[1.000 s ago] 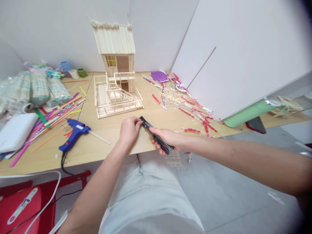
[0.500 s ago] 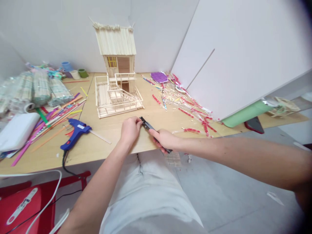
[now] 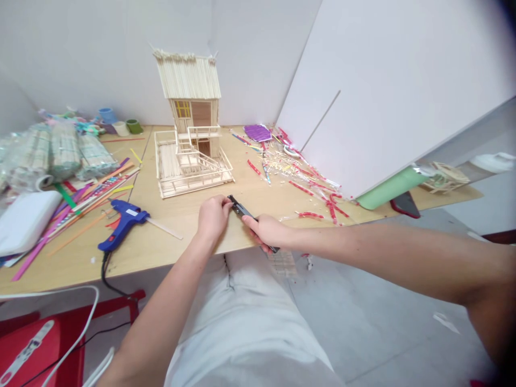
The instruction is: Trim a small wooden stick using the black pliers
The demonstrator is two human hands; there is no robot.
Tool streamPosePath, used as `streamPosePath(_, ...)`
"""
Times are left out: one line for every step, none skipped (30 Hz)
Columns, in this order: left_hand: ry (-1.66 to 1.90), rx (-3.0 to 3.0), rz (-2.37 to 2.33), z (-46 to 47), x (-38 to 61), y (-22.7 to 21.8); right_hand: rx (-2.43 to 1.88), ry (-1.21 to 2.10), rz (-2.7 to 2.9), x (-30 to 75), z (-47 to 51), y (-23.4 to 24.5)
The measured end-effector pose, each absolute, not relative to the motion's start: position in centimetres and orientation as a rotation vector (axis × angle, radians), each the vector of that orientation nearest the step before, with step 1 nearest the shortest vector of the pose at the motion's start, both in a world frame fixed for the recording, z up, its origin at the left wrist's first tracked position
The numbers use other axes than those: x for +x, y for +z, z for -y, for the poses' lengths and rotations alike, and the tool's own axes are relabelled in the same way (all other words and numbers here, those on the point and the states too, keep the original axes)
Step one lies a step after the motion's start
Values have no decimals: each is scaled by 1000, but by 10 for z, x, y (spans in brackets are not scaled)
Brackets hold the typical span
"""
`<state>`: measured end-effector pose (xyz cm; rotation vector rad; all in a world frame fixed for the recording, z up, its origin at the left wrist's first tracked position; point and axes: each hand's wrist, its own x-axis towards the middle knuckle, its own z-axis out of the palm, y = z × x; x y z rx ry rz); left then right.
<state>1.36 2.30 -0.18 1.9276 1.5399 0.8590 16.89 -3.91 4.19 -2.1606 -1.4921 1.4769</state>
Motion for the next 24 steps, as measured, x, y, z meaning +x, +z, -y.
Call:
streamPosePath(863, 1928, -1536, -23, 13, -3, -2163, 1466, 1488, 169, 39, 41)
streamPosePath(866, 1928, -1532, -24, 13, -4, -2160, 1459, 1483, 169, 39, 41)
streamPosePath(870, 1927, -1530, -24, 13, -4, -2145, 1463, 1475, 170, 39, 40)
streamPosePath(874, 1926, -1527, -24, 13, -5, -2119, 1484, 1462, 170, 39, 40)
streamPosePath(878, 1925, -1525, -24, 13, -5, -2085, 1521, 1440, 171, 39, 39)
streamPosePath(881, 1923, -1521, -23, 12, -5, -2045, 1568, 1406, 171, 39, 39)
streamPosePath(885, 1921, -1515, -23, 12, -5, -2009, 1624, 1361, 172, 39, 39)
streamPosePath(889, 1918, -1506, -23, 11, -5, -1981, 1680, 1311, 173, 39, 39)
streamPosePath(893, 1914, -1495, -22, 10, -5, -1966, 1734, 1257, 173, 38, 40)
streamPosePath(895, 1908, -1482, -22, 9, -5, -1960, 1787, 1203, 173, 38, 41)
streamPosePath(896, 1898, -1468, -22, 7, -5, -1959, 1842, 1151, 174, 37, 44)
streamPosePath(897, 1884, -1454, -22, 6, -5, -1962, 1895, 1099, 174, 35, 46)
streamPosePath(899, 1868, -1442, -23, 5, -6, -1961, 1947, 1052, 175, 34, 49)
streamPosePath(901, 1850, -1434, -24, 4, -6, -1956, 1993, 1013, 176, 33, 51)
streamPosePath(904, 1833, -1431, -24, 3, -7, -1946, 2034, 981, 177, 32, 53)
streamPosePath(907, 1818, -1433, -25, 3, -7, -1930, 2067, 958, 178, 30, 55)
streamPosePath(909, 1806, -1439, -26, 3, -7, -1911, 2094, 942, 179, 30, 56)
streamPosePath(909, 1798, -1449, -27, 4, -7, -1895, 2114, 931, 180, 29, 57)
streamPosePath(909, 1793, -1460, -28, 5, -6, -1885, 2127, 922, 181, 29, 58)
streamPosePath(907, 1791, -1472, -29, 6, -6, -1880, 2134, 912, 182, 29, 58)
streamPosePath(905, 1791, -1483, -29, 7, -5, -1877, 2135, 903, 183, 29, 58)
streamPosePath(904, 1792, -1492, -29, 8, -5, -1877, 2135, 895, 183, 29, 58)
streamPosePath(902, 1793, -1499, -30, 9, -5, -1876, 2135, 888, 183, 29, 58)
streamPosePath(899, 1795, -1502, -30, 9, -4, -1872, 2135, 884, 184, 30, 57)
